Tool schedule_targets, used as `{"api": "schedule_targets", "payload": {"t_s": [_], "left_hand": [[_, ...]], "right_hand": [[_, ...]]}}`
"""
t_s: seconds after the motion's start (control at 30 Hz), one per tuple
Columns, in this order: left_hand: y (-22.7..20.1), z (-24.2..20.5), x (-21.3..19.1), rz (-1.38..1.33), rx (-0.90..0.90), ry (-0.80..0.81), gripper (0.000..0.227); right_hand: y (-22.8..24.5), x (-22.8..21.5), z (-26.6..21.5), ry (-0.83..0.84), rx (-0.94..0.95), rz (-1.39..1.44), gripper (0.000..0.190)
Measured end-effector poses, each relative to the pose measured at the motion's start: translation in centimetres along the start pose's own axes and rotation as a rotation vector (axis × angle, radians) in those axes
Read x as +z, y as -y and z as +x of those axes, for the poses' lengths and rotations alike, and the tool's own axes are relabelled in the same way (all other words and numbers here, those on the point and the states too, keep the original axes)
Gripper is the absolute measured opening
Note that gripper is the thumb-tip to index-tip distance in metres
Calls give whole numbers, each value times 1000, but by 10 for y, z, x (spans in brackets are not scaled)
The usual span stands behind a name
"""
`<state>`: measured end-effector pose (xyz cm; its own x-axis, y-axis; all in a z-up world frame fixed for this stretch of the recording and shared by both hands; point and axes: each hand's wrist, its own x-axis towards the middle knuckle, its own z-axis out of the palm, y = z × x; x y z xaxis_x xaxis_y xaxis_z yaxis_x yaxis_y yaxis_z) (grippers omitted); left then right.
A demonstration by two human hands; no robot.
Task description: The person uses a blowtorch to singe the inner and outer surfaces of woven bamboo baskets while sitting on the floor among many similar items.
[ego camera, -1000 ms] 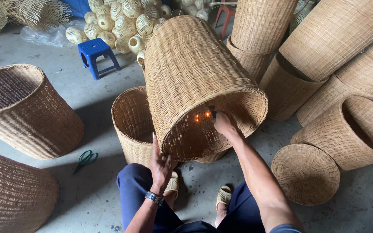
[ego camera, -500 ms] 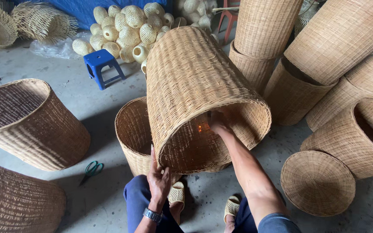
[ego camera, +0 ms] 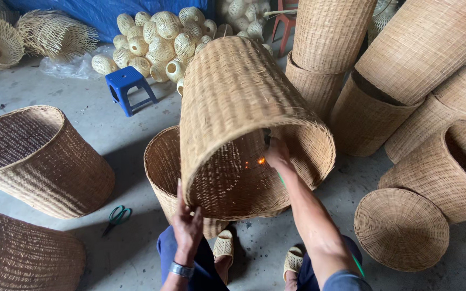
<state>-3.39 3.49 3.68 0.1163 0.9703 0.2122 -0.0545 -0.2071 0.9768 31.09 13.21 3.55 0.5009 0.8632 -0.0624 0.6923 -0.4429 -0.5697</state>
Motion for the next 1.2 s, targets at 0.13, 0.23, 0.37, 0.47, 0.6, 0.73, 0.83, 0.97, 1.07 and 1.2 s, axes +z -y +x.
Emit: {"api": "schedule_targets", "payload": {"t_s": [0.13,0.23,0.37,0.47,0.6,0.73,0.83,0.97,1.07,1.2], "left_hand": [[-33,31,-23,242,86,-136,74],[-44,39,-30,548,-244,-211,63],[-16,44,4,346,580,-204,76],[-14,45,11,15,601,-137,75],[-58,71,8,-72,628,-180,68],[-101,63,1,23,636,-224,69],[-101,42,12,53,514,-294,65],[-94,28,17,271,804,-407,70],[-97,25,12,287,809,-467,68],[-101,33,2,265,867,-579,55]], "right_hand": [[-22,-16,-47,110,-25,72,31],[-29,-12,-87,34,-101,-8,35],[-37,-22,-133,149,7,-165,28],[-42,-19,-152,-93,-174,-46,27],[-38,-38,-165,-169,-240,-131,22],[-25,-34,-184,9,-271,-80,25],[-23,-19,-189,-23,-315,-112,23],[-27,-19,-200,99,-260,23,33],[-35,-19,-197,-71,-279,-196,26],[-44,-19,-190,-26,-190,-216,39]]}}
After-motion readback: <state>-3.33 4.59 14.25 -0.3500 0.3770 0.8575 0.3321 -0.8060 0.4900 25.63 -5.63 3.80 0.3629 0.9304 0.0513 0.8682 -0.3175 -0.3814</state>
